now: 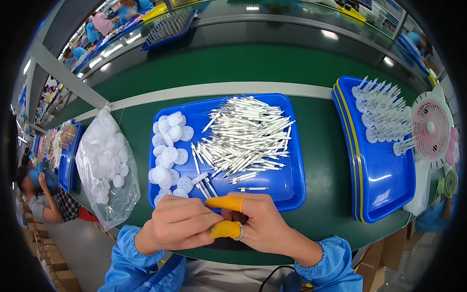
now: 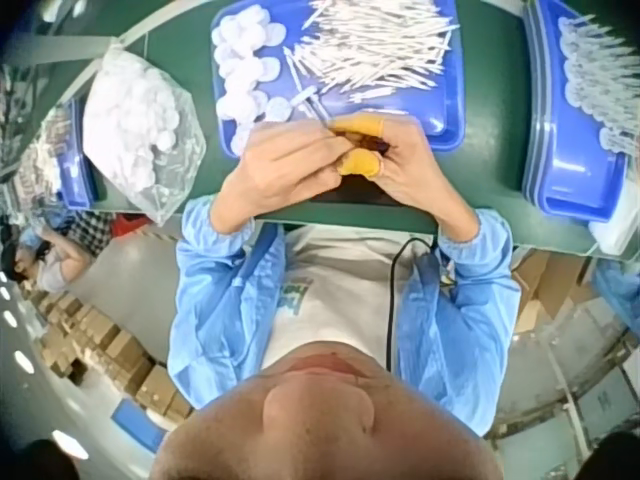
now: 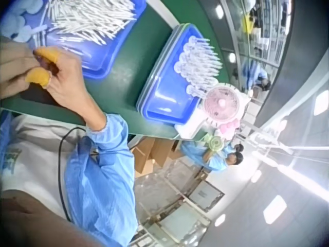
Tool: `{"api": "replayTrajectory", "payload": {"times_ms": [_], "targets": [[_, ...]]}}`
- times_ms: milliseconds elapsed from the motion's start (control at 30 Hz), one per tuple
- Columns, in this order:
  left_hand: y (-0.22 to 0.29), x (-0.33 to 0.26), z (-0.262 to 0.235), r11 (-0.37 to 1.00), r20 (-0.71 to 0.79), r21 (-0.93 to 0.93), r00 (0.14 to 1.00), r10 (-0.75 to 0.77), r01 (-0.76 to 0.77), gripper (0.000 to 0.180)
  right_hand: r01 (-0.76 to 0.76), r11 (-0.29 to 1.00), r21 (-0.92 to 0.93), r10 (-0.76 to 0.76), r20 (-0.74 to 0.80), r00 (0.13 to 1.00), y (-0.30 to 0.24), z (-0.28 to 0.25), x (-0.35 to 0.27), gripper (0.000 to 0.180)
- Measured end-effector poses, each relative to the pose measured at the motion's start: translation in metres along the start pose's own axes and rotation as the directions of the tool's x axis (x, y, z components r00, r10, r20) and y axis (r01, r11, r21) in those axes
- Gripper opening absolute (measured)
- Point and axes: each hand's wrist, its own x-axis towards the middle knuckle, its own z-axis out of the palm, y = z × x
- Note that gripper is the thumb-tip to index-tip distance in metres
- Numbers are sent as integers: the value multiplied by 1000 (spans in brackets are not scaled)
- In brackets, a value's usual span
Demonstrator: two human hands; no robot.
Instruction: The person assembles small white plastic components by inserting thin white sticks into circular bases. They use a yellow tool to assist in pushing the sticks into the bases and place the finished units into a blue tray.
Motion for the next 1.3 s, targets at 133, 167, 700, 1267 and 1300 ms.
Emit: {"api": "replayTrajectory", "payload": {"times_ms": [133,167,700,1267,1300], "targets": [[1,-5,9,982,86,-128,988,-131,141,23,38,999,-31,-40,-68,997,0,3,0,49],[2,-5,11,972,93,-141,980,-176,188,20,77,995,-70,-83,-84,993,0,4,1,50],[7,-4,31,922,-86,-156,925,-370,355,8,78,657,-750,-410,-268,872,1,17,4,20],[1,-4,15,792,113,-409,887,-449,453,34,-33,908,-418,-70,-229,971,-8,1,0,22],[-3,-7,17,798,121,-420,898,-424,433,34,-57,919,-391,-41,-237,971,-10,1,0,20]]}}
